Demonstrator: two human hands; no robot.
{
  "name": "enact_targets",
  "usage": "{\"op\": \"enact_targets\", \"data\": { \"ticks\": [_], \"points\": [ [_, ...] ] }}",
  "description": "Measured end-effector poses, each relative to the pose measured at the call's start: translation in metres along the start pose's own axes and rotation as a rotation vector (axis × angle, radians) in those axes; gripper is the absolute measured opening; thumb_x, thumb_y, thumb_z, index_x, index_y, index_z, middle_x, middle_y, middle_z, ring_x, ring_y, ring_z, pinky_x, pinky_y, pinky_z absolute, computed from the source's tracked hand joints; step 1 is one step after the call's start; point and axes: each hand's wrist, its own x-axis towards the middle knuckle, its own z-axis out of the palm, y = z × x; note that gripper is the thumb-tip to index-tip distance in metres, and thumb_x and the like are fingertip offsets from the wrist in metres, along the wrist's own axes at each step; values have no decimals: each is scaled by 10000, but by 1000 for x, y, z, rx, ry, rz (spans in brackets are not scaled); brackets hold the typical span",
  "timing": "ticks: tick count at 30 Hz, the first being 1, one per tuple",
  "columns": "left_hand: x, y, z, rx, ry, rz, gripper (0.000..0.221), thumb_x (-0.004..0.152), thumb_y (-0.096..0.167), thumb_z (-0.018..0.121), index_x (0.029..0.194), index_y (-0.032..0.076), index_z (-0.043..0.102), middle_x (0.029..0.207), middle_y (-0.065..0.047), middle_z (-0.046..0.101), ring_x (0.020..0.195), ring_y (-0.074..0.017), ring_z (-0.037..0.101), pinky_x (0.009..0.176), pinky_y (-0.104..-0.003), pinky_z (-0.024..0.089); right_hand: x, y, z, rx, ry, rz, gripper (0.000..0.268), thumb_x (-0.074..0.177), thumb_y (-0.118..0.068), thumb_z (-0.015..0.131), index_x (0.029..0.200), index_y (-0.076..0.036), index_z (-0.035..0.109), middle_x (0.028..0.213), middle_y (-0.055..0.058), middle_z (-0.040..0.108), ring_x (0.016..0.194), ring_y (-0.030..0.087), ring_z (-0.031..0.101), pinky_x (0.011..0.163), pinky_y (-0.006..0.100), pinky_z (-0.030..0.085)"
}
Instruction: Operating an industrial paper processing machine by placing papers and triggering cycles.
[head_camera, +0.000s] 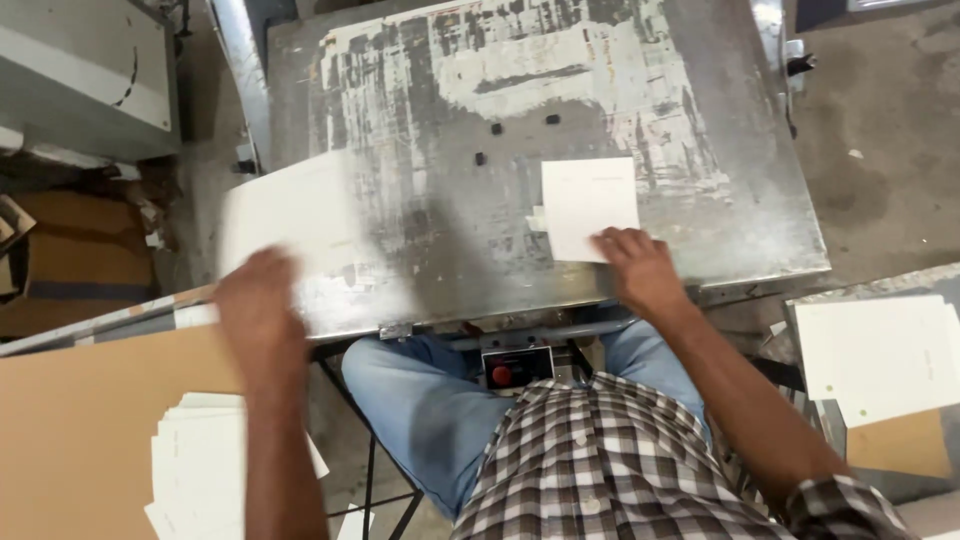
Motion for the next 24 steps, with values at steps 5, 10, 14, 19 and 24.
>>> {"op": "enact_targets", "data": {
  "ticks": [5, 10, 14, 19, 24],
  "points": [
    [-134, -43, -70, 590, 41, -231, 159, 968, -125, 519, 1088, -46, 587, 1061, -176, 701, 969, -352, 681, 779, -465, 490, 31, -16, 35, -76, -31, -127, 577, 828, -35, 577, 1399, -119, 582, 1434, 87, 562, 1303, 318, 518, 1000, 545, 463],
    [-380, -85, -35, 744, -249, -847, 152, 1010, 51, 522, 1111, 37, 634, 1019, -142, 726, 949, -373, 686, 844, -515, 474, 60, -20, 43, -66, -42, -149, 506, 884, -58, 565, 1387, -111, 594, 1440, 86, 560, 1314, 314, 519, 1009, 546, 465],
    [-433, -59, -2, 493, -459, -1181, 323, 973, 104, 518, 1265, 64, 649, 1296, -164, 685, 1175, -442, 623, 918, -618, 426, 80, -23, 42, -112, -69, -203, 508, 886, -67, 562, 1392, -94, 596, 1445, 96, 558, 1308, 328, 517, 986, 548, 464],
    [-443, -31, 15, 548, -332, -1117, 436, 932, 100, 568, 1364, 37, 564, 1554, -188, 527, 1322, -428, 530, 1008, -628, 394, 98, -25, 45, -118, -88, -258, 486, 891, -86, 568, 1375, -101, 607, 1425, 95, 570, 1291, 329, 520, 988, 550, 462],
    [-429, 2, 23, 521, -269, -997, 514, 902, 28, 569, 1412, 86, 541, 1563, -169, 550, 1326, -397, 569, 1009, -567, 404, 103, -17, 51, -56, -70, -209, 447, 911, -54, 550, 1347, -96, 639, 1421, 81, 584, 1292, 300, 538, 981, 541, 478]
  ]
}}
